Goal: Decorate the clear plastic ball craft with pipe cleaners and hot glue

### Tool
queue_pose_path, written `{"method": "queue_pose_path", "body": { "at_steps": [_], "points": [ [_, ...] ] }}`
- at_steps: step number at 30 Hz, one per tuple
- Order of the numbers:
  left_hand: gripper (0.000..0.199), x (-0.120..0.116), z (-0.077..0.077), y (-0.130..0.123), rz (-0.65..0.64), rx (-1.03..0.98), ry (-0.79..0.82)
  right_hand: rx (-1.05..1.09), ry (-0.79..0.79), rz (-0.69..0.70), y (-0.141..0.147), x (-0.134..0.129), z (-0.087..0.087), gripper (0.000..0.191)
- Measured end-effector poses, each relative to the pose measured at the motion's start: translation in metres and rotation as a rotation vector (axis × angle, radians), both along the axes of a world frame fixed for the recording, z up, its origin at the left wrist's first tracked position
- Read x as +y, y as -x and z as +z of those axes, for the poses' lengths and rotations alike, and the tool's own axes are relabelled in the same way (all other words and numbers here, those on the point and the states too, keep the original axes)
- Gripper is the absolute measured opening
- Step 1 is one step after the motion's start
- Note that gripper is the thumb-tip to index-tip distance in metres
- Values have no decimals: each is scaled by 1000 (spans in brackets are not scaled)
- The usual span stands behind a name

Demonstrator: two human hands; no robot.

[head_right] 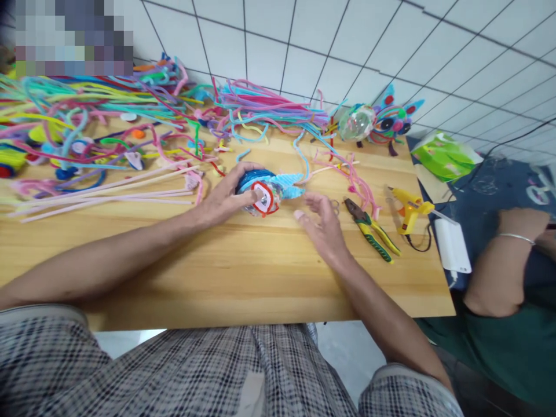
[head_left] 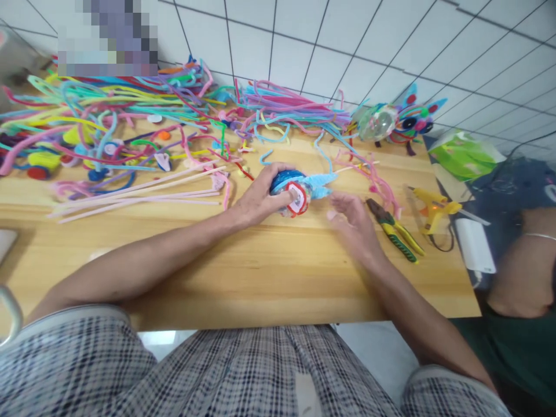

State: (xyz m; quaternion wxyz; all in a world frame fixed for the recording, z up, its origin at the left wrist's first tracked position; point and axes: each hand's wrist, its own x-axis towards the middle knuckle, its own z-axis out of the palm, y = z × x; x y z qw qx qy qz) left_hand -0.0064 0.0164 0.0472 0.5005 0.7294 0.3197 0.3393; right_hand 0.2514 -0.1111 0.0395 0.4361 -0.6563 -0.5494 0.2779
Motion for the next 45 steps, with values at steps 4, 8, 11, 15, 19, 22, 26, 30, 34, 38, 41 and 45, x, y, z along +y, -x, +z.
{"method": "queue_pose_path", "body": {
  "at_steps": [4, 8, 11, 15, 19, 22, 26, 30, 34, 38, 41, 45],
  "points": [
    [63, -11, 1, 0, 17, -113, 41, 70, -95, 71, 32, 2, 1, 63],
    [72, -27, 7, 3, -27, -231, -24, 69, -350, 13, 47, -6, 0, 61],
    [73, -32, 5, 3, -35, -269, -61, 212, -376, -48, 51, -13, -3, 57],
    [71, -32, -3, 1, -55, -293, -43, 417, -148, -40, 55, -17, -4, 64],
    [73, -35, -5, -1, -54, -254, 51, 543, 29, 43, 57, -13, -2, 62],
    [73, -35, -4, -2, -43, -210, 114, 579, 55, 50, 56, -10, -4, 64],
    [77, -32, -5, -2, -54, -201, 196, 591, 70, 38, 54, -9, -6, 68],
    [76, -29, -5, -1, -88, -185, 237, 572, 81, 24, 52, -9, -8, 67],
    [74, -29, -6, 0, -114, -187, 194, 549, 46, 21, 49, -7, -12, 71],
    [108, -27, -11, -4, -127, -165, 91, 561, 79, 24, 48, -6, -14, 69],
    [115, -18, -14, -7, -142, -147, 41, 615, 152, 59, 50, -7, -10, 63],
    [111, 1, -8, -2, -152, -68, 124, 658, 268, 122, 49, -10, 1, 63]
  ]
}}
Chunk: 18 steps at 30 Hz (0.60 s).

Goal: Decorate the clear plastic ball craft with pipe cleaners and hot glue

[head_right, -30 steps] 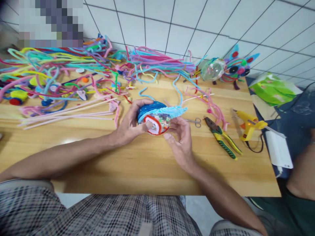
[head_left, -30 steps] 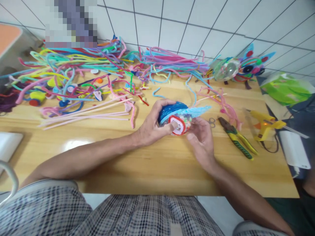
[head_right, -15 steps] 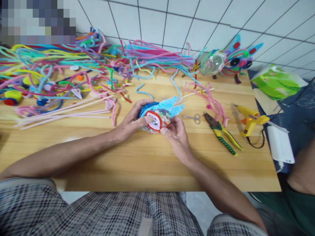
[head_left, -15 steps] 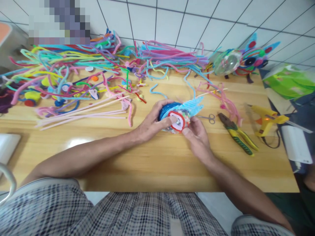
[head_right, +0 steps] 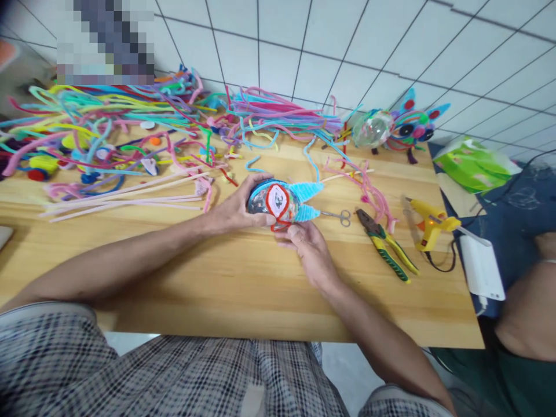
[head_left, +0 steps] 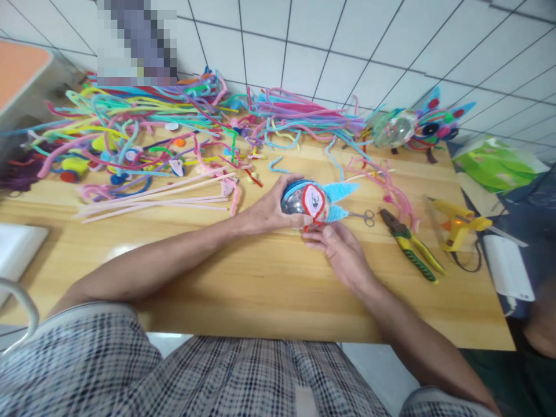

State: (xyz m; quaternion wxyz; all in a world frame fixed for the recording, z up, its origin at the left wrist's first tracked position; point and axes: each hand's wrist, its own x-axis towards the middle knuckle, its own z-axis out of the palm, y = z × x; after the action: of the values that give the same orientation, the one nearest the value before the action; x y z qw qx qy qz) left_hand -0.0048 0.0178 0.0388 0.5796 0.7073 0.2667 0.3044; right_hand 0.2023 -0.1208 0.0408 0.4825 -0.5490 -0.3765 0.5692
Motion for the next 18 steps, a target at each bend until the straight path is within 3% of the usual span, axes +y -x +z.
{"method": "queue_pose_path", "body": {
  "at_steps": [2, 4, 7, 9, 11, 14, 18],
  "points": [
    [111, 9, 8, 5, -15, 35, 34, -78, 41, 120, -3, -3, 8, 63],
    [106, 15, 17, 10, -70, 72, 49, -283, -28, 184, -7, -8, 15, 56],
    [96, 21, 28, 13, -148, 141, -24, -602, -422, -16, -15, -12, 20, 42],
    [91, 24, 32, 13, -225, 150, -51, -648, -682, -123, -21, -11, 18, 33],
    [84, 26, 32, 12, -292, 129, -16, -644, -817, -162, -26, -6, 15, 23],
    [89, 26, 29, 10, -289, 133, 14, -631, -823, -234, -32, 5, 10, 19],
    [103, 22, 22, 7, -207, 155, 7, -563, -752, -465, -43, 16, 12, 32]
  ]
}}
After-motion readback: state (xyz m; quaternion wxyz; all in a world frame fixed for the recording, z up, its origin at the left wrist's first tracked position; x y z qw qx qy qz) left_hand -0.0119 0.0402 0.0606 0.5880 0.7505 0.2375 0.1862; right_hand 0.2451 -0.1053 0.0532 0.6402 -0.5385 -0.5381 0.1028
